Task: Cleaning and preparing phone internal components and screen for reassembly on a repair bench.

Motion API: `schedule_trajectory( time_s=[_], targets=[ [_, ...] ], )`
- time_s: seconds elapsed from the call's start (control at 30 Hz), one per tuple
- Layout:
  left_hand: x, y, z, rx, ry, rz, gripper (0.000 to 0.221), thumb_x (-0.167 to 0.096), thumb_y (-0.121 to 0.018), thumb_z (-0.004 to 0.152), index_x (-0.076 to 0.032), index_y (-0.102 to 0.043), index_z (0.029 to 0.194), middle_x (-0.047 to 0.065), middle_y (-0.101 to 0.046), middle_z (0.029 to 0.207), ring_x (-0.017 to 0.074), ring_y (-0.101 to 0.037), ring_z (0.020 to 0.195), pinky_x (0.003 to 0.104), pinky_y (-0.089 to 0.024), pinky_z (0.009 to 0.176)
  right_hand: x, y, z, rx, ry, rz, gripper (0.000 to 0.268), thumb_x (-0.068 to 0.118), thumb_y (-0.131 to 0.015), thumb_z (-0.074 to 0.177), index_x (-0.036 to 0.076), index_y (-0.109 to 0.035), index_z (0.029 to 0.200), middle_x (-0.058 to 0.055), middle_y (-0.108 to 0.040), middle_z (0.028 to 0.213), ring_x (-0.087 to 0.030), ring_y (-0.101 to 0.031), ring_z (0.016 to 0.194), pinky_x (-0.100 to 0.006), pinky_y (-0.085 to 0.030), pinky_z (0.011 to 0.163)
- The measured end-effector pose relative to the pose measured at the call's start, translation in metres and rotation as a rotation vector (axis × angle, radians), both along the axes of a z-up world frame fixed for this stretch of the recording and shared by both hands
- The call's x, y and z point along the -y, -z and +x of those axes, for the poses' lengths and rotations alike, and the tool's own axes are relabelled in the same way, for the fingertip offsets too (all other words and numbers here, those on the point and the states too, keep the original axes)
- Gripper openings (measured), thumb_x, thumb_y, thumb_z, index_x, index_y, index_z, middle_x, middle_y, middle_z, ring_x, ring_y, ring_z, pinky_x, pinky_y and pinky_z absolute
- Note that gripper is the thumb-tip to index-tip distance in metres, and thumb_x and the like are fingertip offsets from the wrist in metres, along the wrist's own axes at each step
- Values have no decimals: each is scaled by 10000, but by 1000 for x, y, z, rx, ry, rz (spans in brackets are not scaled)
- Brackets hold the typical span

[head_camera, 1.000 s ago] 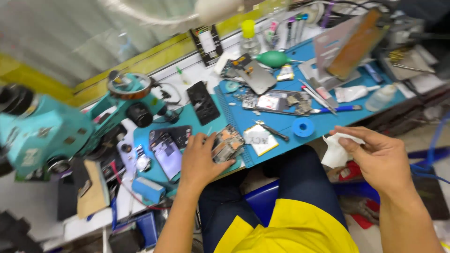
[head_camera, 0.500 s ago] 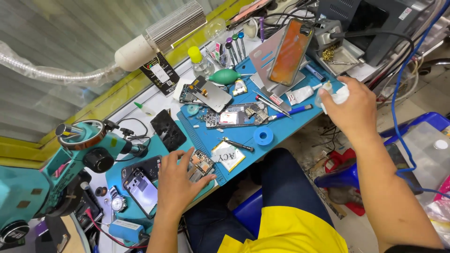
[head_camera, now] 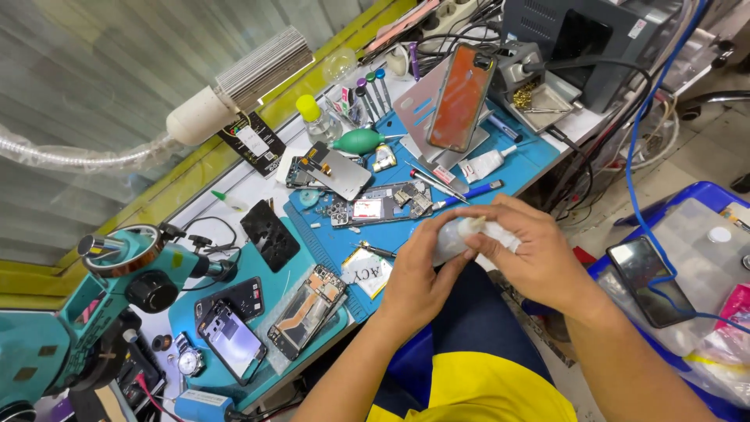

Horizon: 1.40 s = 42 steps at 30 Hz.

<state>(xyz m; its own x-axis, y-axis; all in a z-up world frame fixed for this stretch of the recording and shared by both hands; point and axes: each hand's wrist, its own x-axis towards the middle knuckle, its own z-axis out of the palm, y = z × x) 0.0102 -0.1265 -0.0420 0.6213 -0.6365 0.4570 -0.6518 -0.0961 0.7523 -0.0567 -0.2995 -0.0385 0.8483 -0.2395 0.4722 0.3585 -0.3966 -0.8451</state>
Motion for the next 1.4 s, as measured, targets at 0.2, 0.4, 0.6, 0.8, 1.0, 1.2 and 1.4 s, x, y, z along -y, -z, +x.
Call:
schedule_trajectory(
  time_s=[0.2,0.4,0.6,0.8,1.0,1.2,1.4],
  targets=[
    [-27,-28,10,-23,-121,276,573,-296,-577,1038,15,-345,1459,301,-653,1111,548,-684,1068,587,-570,884,37,26,10,-198,98,506,263,138,-490,1098,-18,-602,1277,-156,-653,744,-181,-577,378,-251,-446,261],
    [-20,-21,26,324,-184,310,445,-360,-699,980,-40,-564,1257,112,-642,1037,343,-720,945,396,-593,777,66,53,13,-260,-76,757,496,57,-378,968,-117,-560,1395,-89,-446,934,-118,-406,674,-242,-308,524],
    [-8,-22,33,592,-218,327,415,-381,-760,929,-90,-644,1202,39,-622,979,237,-666,839,328,-556,678,56,39,4,-240,-31,525,347,-44,-495,1024,-90,-466,1367,-257,-697,1079,-191,-613,772,-253,-436,617],
    [-1,-32,33,610,-183,336,402,-312,-781,922,-58,-662,1209,96,-656,980,266,-675,821,345,-540,664,53,31,3,-165,148,284,194,10,-688,986,-53,-742,1161,-221,-727,718,-235,-727,562,-283,-561,556],
    [4,-40,31,693,-181,350,406,-304,-797,906,-60,-678,1208,109,-682,985,270,-677,826,349,-527,652,64,54,3,-95,130,200,294,-45,-592,1014,-87,-677,1293,-194,-723,845,-215,-732,681,-330,-608,674],
    [12,-39,28,708,-184,346,400,-347,-772,924,-89,-678,1214,82,-678,986,256,-666,860,357,-526,688,58,40,-5,-183,161,377,244,-16,-591,1023,-62,-716,1228,-198,-754,803,-196,-746,726,-310,-611,749],
    [14,-38,30,683,-177,381,397,-340,-771,926,-88,-686,1221,91,-700,990,263,-677,885,367,-524,704,69,47,-7,-186,176,379,244,-3,-584,1039,-74,-698,1242,-225,-758,839,-215,-759,762,-317,-613,752]
  ],
)
